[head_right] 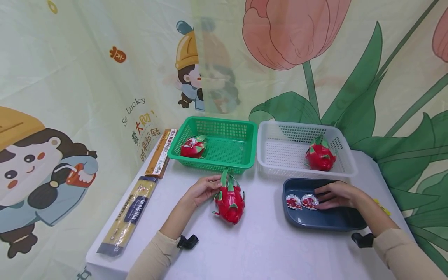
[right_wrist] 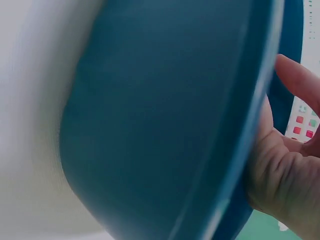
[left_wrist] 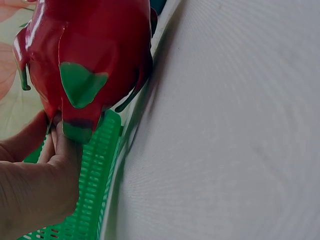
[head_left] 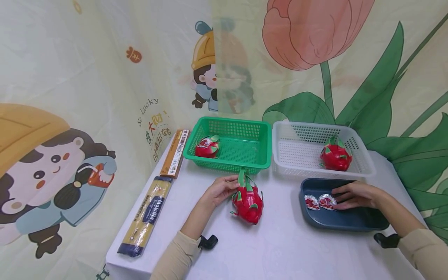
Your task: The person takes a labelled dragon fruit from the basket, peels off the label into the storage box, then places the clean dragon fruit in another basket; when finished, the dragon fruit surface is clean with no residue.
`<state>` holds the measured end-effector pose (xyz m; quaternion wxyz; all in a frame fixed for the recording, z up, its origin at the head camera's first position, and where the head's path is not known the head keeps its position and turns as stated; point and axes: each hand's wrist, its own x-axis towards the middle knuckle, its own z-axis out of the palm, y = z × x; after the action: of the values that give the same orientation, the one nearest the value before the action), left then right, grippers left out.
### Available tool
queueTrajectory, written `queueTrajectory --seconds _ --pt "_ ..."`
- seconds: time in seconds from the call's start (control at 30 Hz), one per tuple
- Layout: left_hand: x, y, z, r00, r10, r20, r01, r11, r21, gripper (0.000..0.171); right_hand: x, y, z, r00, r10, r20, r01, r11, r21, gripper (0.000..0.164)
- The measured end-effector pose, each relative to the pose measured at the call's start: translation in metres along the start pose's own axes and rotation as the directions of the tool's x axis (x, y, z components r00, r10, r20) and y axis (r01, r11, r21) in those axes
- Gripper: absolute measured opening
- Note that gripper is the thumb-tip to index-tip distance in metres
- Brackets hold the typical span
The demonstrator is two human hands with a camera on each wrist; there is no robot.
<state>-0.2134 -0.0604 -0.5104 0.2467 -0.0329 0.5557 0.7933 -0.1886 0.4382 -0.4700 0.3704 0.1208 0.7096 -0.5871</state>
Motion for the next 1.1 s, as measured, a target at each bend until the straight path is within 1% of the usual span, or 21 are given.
queueTrajectory --seconds 0.1,0.37,0.53,0.67,0.73,0.87,0.93,1.03,1.1 --pt "-0.001 0.000 0.000 1.000 -0.004 0.002 0.004 1.000 -0.010 0.046 -0.001 0.001 -0.001 1.000 -0.021 0.018 0.021 1.000 -0.010 0.041" --pt "0.000 0.002 -0.001 1.000 0.000 -0.007 0.000 1.000 -0.015 0.047 -0.001 0.005 -0.001 0.999 -0.041 -0.012 0.041 0.999 0.020 0.050" --pt "0.001 0.001 -0.001 1.000 -0.006 -0.005 0.006 1.000 -0.018 0.046 -0.004 0.007 -0.002 0.998 -0.054 -0.023 0.055 0.997 0.046 0.048" --pt "0.000 -0.001 -0.001 1.000 -0.013 -0.005 0.012 1.000 -0.026 0.047 -0.008 0.008 -0.003 0.995 -0.094 0.025 0.092 0.993 0.070 0.046" --pt "0.000 -0.001 -0.002 1.000 -0.010 -0.003 0.010 1.000 -0.022 0.046 -0.011 0.006 -0.002 0.993 -0.112 0.034 0.109 0.991 0.081 0.043" --pt "0.000 -0.001 -0.002 1.000 -0.011 0.003 0.011 1.000 -0.019 0.047 -0.017 -0.004 0.002 0.988 -0.148 0.038 0.147 0.988 0.043 0.035" --pt "0.000 -0.001 -0.002 1.000 -0.011 0.009 0.011 1.000 -0.015 0.047 -0.021 -0.012 0.007 0.982 -0.175 0.066 0.176 0.984 0.002 0.035" --pt "0.000 -0.001 -0.002 1.000 -0.012 0.006 0.012 1.000 -0.011 0.047 -0.027 -0.027 0.016 0.964 -0.232 0.130 0.239 0.970 -0.040 0.033" --pt "0.001 -0.001 -0.001 1.000 -0.012 0.003 0.012 1.000 -0.006 0.046 -0.031 -0.038 0.024 0.946 -0.269 0.179 0.280 0.959 -0.038 0.033"
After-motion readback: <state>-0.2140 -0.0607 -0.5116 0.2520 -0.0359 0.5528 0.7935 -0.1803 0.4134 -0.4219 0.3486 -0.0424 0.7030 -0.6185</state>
